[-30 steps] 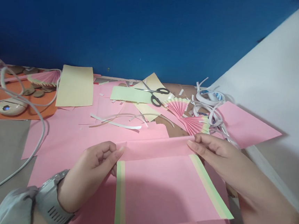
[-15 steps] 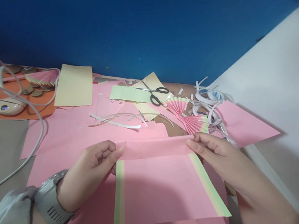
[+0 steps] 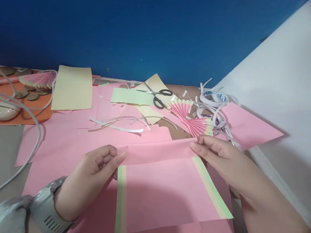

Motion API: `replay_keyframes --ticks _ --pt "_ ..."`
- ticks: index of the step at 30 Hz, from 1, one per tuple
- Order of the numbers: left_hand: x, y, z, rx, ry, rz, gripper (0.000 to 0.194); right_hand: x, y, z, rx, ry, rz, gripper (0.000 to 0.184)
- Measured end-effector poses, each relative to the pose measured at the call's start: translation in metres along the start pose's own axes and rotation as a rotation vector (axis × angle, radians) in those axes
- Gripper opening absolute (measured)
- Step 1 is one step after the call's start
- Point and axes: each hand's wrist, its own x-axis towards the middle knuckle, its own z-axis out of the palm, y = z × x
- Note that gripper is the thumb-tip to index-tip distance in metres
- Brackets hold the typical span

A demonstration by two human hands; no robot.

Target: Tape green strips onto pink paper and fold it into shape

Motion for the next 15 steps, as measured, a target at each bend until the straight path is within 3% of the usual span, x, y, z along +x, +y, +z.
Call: replay_keyframes --ticks 10,13,15 --pt "-0.001 0.007 -0.009 0.091 0.023 0.061 0.038 -0.002 -0.003 0.004 0.003 0.060 -0.151 0.041" --pt "-0.005 0.009 -0.017 0.144 0.018 0.071 0.037 -0.006 -0.004 0.003 0.020 0.035 -0.160 0.041" --pt "-0.006 0.010 -0.022 0.180 0.084 0.083 0.037 -0.009 -0.006 0.001 0.046 -0.005 -0.157 0.040"
